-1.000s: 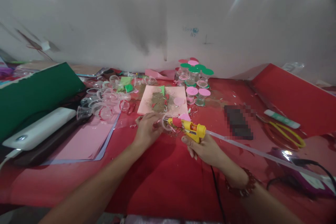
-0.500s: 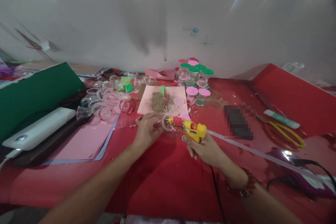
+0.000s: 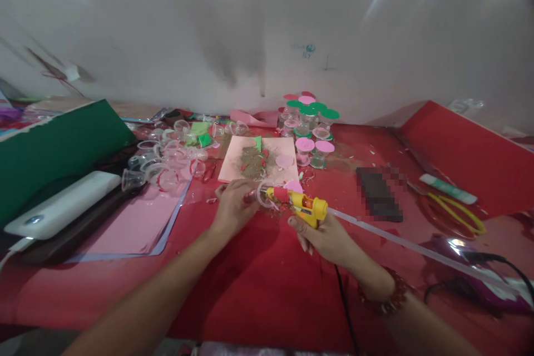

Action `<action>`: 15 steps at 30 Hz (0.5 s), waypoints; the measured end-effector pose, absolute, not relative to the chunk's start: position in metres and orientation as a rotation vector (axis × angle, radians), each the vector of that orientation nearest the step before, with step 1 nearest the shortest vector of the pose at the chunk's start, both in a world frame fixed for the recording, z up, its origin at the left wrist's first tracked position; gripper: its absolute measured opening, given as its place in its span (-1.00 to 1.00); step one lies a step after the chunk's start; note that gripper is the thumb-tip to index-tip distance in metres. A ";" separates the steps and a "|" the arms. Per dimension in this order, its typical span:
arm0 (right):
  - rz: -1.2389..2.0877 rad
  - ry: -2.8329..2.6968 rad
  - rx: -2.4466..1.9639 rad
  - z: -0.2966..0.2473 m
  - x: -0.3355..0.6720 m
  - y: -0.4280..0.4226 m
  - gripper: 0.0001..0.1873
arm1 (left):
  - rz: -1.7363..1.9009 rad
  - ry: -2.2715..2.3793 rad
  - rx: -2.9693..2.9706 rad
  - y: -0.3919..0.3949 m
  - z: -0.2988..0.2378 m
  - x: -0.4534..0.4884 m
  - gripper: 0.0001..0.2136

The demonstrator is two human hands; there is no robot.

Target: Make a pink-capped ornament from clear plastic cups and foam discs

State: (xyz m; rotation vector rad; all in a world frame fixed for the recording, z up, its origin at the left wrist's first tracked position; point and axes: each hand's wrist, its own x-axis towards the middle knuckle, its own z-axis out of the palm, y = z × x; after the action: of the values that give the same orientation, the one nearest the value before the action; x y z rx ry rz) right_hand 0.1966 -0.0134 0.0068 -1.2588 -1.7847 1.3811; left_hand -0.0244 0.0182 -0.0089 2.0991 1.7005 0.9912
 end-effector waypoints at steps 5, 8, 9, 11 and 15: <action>1.367 -1.783 -1.257 0.006 0.196 -0.013 -0.44 | 0.976 1.733 2.094 0.018 -0.008 -0.024 -0.79; 1.386 -1.771 -1.268 0.006 0.196 -0.013 -0.47 | 0.978 1.678 2.099 0.018 -0.008 -0.024 -0.80; 1.384 -1.767 -1.271 0.006 0.196 -0.012 -0.47 | 0.982 1.678 2.098 0.018 -0.008 -0.024 -0.80; 1.376 -1.771 -1.270 0.005 0.197 -0.012 -0.45 | 0.986 1.689 2.096 0.018 -0.009 -0.024 -0.81; 1.388 -1.779 -1.254 0.005 0.196 -0.013 -0.45 | 0.995 1.662 2.070 0.018 -0.009 -0.025 -0.80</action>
State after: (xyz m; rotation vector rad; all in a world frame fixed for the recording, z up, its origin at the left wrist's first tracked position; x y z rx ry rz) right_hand 0.1960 -0.0133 0.0049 -1.2545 -1.7792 1.3883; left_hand -0.0251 0.0180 -0.0092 2.0705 1.6618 0.9947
